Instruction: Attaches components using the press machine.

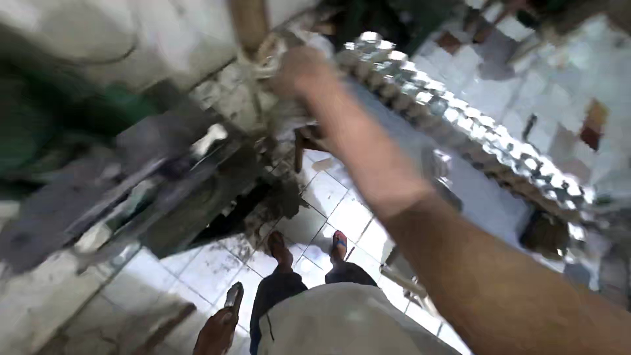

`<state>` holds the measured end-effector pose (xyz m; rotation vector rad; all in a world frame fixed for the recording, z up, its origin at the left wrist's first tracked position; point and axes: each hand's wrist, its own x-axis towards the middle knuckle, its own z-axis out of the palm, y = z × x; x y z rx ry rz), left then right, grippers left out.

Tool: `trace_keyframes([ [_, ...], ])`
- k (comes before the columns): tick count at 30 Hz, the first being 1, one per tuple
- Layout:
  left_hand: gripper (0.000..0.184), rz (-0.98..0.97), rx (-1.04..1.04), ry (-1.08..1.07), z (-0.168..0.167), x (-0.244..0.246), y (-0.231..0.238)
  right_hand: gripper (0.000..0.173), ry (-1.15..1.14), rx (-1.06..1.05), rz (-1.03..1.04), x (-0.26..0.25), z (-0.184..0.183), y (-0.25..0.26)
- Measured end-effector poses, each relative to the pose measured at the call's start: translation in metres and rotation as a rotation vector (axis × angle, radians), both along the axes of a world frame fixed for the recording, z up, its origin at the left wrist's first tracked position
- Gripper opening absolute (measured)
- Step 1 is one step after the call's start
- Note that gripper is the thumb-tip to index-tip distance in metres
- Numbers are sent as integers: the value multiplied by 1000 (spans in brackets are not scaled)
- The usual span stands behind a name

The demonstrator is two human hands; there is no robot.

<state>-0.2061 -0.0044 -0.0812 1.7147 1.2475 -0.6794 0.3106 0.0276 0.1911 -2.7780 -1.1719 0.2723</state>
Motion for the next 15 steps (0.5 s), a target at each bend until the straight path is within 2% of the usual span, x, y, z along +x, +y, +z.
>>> trace_keyframes([
  [3,39,-210,216,-59,47,107,6,49,134,-70,27,-16,-12,-72],
  [5,35,-326,325,-234,77,186,11,52,209,-20,2,-29,-40,-140],
  [7,34,-409,376,-409,106,269,16,62,254,73,-127,-44,-94,-223],
  [9,33,-517,453,-490,126,347,22,78,315,95,-246,-56,-168,-304],
  [11,32,-673,504,-546,138,424,25,86,404,43,-378,-63,-249,-369],
  [13,30,-836,531,-601,136,495,26,87,490,-10,-518,-64,-319,-411],
  [15,29,-970,557,-607,119,554,29,75,596,-70,-686,-56,-362,-428],
])
